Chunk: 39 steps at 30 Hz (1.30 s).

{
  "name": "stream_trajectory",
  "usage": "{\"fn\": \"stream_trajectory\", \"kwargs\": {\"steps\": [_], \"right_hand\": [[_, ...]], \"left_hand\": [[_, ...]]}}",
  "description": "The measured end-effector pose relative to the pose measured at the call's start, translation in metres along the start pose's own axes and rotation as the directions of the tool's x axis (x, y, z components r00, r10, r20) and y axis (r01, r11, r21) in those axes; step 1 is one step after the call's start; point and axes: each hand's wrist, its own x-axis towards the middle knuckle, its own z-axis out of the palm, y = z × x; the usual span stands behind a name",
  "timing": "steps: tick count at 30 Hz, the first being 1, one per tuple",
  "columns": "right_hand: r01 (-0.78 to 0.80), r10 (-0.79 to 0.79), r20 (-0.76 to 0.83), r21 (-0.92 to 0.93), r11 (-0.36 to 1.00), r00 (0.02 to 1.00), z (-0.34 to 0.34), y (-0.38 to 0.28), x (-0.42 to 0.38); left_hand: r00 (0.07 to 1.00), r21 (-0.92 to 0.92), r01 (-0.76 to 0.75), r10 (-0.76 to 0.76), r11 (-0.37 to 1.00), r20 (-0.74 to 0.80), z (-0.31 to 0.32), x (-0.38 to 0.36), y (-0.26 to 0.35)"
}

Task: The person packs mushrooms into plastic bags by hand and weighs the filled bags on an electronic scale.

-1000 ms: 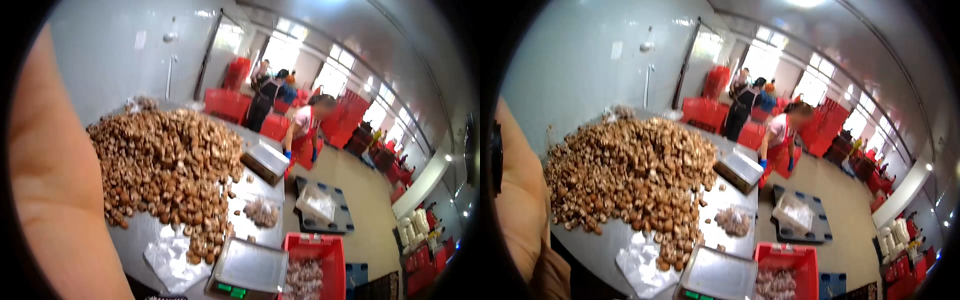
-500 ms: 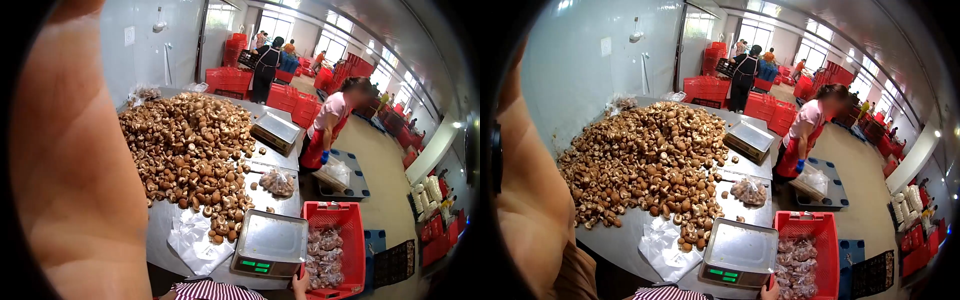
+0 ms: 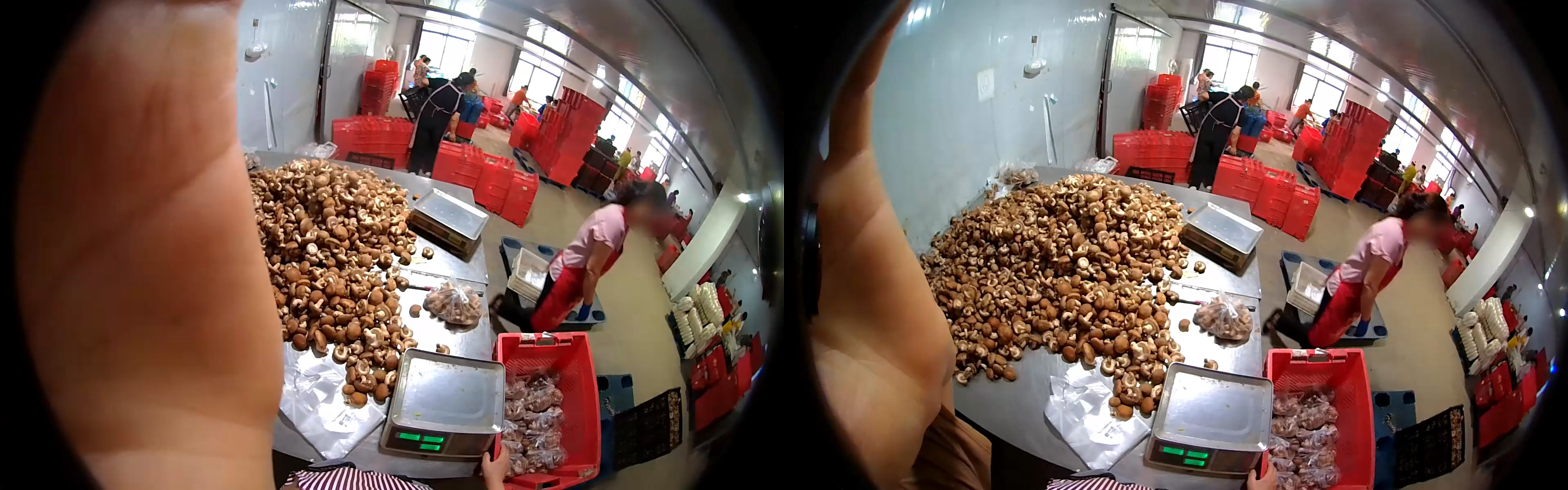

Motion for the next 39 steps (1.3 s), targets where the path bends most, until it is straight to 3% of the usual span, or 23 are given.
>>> {"fn": "stream_trajectory", "kwargs": {"steps": [3, 5, 7, 9, 17, 18, 22, 29, 31, 33, 35, 37, 39], "right_hand": [[0.042, -0.043, 0.030, 0.036, 0.998, 0.999, -0.013, -0.011, 0.004], [-0.012, 0.010, 0.045, 0.035, 0.999, 0.999, -0.008, -0.002, -0.001], [0.116, -0.117, 0.053, 0.024, 0.993, 0.992, -0.002, 0.006, 0.014], [-0.031, 0.030, -0.030, -0.048, 0.998, 0.999, 0.002, 0.005, 0.002], [-0.037, 0.036, 0.025, 0.042, 0.998, 0.999, -0.004, -0.006, 0.004], [-0.110, 0.108, 0.069, 0.033, 0.993, 0.992, -0.007, -0.010, 0.004], [-0.030, 0.028, 0.030, 0.062, 0.998, 0.999, -0.002, 0.002, 0.002], [-0.062, 0.062, 0.009, -0.023, 0.998, 0.998, -0.002, -0.001, 0.006], [0.005, -0.006, -0.018, -0.009, 1.000, 1.000, 0.000, 0.000, 0.003], [-0.080, 0.081, 0.048, -0.012, 0.997, 0.996, -0.005, -0.004, 0.003], [0.003, -0.003, -0.007, 0.011, 1.000, 1.000, -0.003, -0.005, 0.003], [-0.056, 0.056, 0.001, -0.059, 0.997, 0.998, -0.006, -0.012, 0.000], [-0.020, 0.020, 0.017, -0.002, 1.000, 1.000, -0.008, -0.010, 0.002]], "left_hand": [[1.000, 0.003, -0.002, 0.002, 1.000, -0.008, 0.002, 0.001, 0.000], [1.000, 0.004, -0.007, 0.007, 1.000, -0.012, 0.003, -0.001, -0.001], [1.000, 0.011, -0.007, 0.008, 1.000, -0.022, 0.004, -0.005, 0.002], [1.000, -0.007, 0.007, -0.007, 1.000, -0.013, 0.003, -0.006, 0.003], [1.000, 0.012, 0.015, -0.015, 1.000, -0.006, -0.004, -0.008, -0.001], [1.000, 0.014, 0.013, -0.013, 1.000, -0.001, -0.002, -0.008, -0.001], [1.000, 0.006, 0.007, -0.007, 1.000, -0.012, 0.000, -0.006, -0.006], [1.000, 0.002, -0.006, 0.006, 1.000, -0.024, -0.005, -0.011, -0.005], [1.000, 0.008, 0.001, -0.001, 1.000, -0.022, -0.005, -0.013, -0.003], [1.000, 0.000, 0.003, -0.003, 1.000, -0.001, -0.009, -0.012, -0.003], [1.000, -0.004, -0.003, 0.003, 1.000, 0.005, -0.009, -0.011, -0.004], [1.000, -0.006, -0.001, 0.001, 1.000, 0.019, -0.011, -0.011, -0.002], [1.000, -0.010, -0.003, 0.003, 1.000, 0.024, -0.010, -0.010, -0.002]]}}
